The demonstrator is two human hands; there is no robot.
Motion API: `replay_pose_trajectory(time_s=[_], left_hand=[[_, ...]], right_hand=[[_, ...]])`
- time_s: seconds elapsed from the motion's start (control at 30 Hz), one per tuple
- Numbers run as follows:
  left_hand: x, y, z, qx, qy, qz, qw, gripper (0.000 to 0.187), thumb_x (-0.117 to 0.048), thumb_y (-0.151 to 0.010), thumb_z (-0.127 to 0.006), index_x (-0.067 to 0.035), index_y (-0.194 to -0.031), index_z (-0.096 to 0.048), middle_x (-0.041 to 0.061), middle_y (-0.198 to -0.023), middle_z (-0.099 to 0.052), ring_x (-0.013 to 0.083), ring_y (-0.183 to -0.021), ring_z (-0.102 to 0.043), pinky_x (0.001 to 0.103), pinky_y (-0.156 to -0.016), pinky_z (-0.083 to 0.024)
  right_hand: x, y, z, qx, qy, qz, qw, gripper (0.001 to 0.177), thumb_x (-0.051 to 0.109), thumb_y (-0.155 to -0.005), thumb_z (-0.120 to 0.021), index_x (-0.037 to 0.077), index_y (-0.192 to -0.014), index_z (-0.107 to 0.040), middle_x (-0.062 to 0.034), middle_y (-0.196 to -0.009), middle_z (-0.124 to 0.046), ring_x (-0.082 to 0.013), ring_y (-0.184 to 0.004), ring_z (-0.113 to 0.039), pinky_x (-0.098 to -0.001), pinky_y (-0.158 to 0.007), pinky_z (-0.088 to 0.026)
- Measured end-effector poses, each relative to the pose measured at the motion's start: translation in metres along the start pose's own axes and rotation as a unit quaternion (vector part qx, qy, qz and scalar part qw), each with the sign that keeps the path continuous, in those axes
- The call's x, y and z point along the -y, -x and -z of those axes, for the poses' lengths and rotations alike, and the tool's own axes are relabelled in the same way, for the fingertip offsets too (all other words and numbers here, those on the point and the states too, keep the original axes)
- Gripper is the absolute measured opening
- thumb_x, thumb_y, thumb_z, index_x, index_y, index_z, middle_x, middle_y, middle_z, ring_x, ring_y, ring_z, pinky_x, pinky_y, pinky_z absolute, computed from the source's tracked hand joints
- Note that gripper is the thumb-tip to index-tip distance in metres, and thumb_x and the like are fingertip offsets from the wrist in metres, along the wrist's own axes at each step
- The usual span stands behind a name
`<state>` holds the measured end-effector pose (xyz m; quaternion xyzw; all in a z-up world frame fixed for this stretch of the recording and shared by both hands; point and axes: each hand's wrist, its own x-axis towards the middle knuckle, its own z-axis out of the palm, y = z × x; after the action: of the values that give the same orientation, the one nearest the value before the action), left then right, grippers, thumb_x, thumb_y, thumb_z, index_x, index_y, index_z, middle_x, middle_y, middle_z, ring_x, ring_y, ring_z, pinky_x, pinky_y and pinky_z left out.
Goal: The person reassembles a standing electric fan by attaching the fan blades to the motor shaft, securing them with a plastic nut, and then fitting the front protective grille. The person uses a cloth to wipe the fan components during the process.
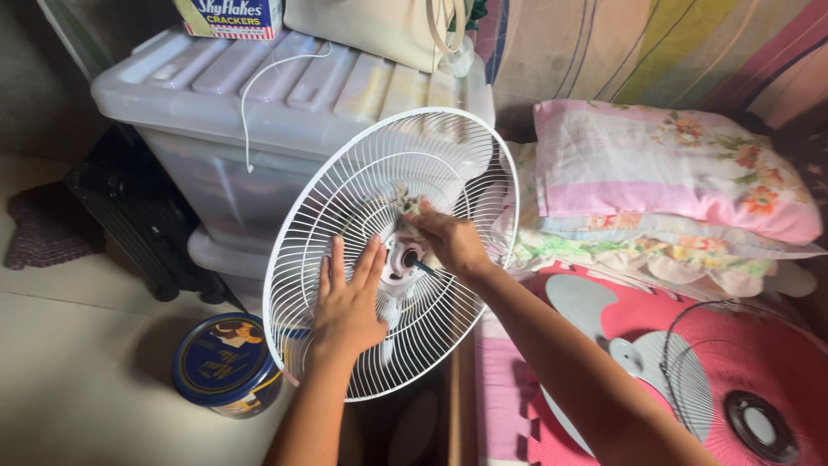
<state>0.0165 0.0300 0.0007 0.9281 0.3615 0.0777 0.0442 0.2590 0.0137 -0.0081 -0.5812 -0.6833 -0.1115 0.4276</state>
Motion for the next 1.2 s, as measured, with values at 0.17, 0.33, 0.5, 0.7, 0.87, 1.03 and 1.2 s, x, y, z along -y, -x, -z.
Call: replay_pose_trajectory(time_s=[0.17, 0.33, 0.5, 0.7, 0.87, 1.03, 1.2], left_hand=[[-0.002, -0.005, -0.011, -0.002, -0.03, 0.019, 0.999, 0.125, -0.04, -0.071, -0.084, -0.024, -0.164, -0.001, -0.009, -0.171, 0.007, 0.0416, -0.155, 0.008, 0.052, -0.127, -0.001], [0.0, -0.006, -0.007, 0.025, -0.024, 0.024, 0.999, 0.129, -0.047, -0.07, -0.085, -0.024, -0.163, 0.002, -0.009, -0.171, 0.011, 0.042, -0.156, 0.01, 0.053, -0.127, 0.0], [-0.003, -0.007, -0.009, 0.063, -0.041, 0.034, 0.997, 0.131, -0.052, -0.072, -0.083, -0.024, -0.163, 0.007, -0.008, -0.171, 0.017, 0.0428, -0.156, 0.014, 0.053, -0.127, 0.004], [-0.003, -0.005, -0.013, 0.062, -0.048, 0.036, 0.996, 0.131, -0.054, -0.073, -0.082, -0.025, -0.163, 0.008, -0.008, -0.17, 0.018, 0.0419, -0.156, 0.015, 0.052, -0.127, 0.005], [-0.007, -0.002, -0.012, 0.059, -0.04, 0.038, 0.997, 0.132, -0.052, -0.072, -0.083, -0.024, -0.164, 0.008, -0.01, -0.171, 0.016, 0.0413, -0.156, 0.014, 0.052, -0.127, 0.004], [-0.006, -0.004, -0.012, 0.052, -0.042, 0.044, 0.997, 0.134, -0.056, -0.07, -0.083, -0.024, -0.164, 0.008, -0.009, -0.171, 0.016, 0.0422, -0.156, 0.014, 0.053, -0.127, 0.004], [-0.005, -0.007, -0.014, 0.043, -0.058, 0.042, 0.997, 0.137, -0.058, -0.068, -0.083, -0.024, -0.164, 0.009, -0.008, -0.171, 0.016, 0.0429, -0.156, 0.013, 0.053, -0.126, 0.004]], right_hand=[[-0.015, -0.028, -0.005, -0.089, 0.004, -0.173, 0.981, 0.047, 0.001, -0.093, -0.067, 0.016, -0.137, -0.066, -0.0189, -0.124, -0.071, -0.0246, -0.085, -0.076, -0.0314, -0.081, -0.059], [-0.017, -0.004, -0.026, -0.126, -0.041, -0.116, 0.984, 0.053, -0.002, -0.091, -0.069, 0.016, -0.141, -0.064, -0.0165, -0.128, -0.071, -0.0272, -0.112, -0.07, -0.0339, -0.094, -0.058], [-0.012, 0.053, -0.04, -0.083, -0.074, -0.206, 0.972, 0.047, -0.003, -0.087, -0.072, 0.016, -0.13, -0.071, -0.0111, -0.121, -0.077, -0.0191, -0.098, -0.076, -0.0314, -0.084, -0.06], [-0.046, 0.011, -0.01, -0.224, -0.067, -0.229, 0.945, 0.038, 0.006, -0.096, -0.07, 0.013, -0.133, -0.069, -0.0097, -0.11, -0.076, -0.0224, -0.078, -0.068, -0.0362, -0.07, -0.052], [-0.052, 0.007, -0.02, -0.188, -0.173, -0.24, 0.937, 0.026, 0.012, -0.103, -0.065, 0.007, -0.126, -0.074, -0.0192, -0.126, -0.07, -0.0233, -0.094, -0.076, -0.0315, -0.076, -0.061], [-0.034, 0.072, -0.036, -0.088, 0.077, -0.103, 0.988, 0.018, 0.011, -0.095, -0.069, 0.011, -0.111, -0.076, -0.0204, -0.133, -0.067, -0.0277, -0.097, -0.077, -0.0336, -0.076, -0.061], [-0.03, 0.045, -0.015, -0.105, -0.005, -0.221, 0.97, 0.032, 0.007, -0.094, -0.068, 0.012, -0.125, -0.073, -0.015, -0.113, -0.077, -0.0258, -0.095, -0.079, -0.0357, -0.082, -0.061]])
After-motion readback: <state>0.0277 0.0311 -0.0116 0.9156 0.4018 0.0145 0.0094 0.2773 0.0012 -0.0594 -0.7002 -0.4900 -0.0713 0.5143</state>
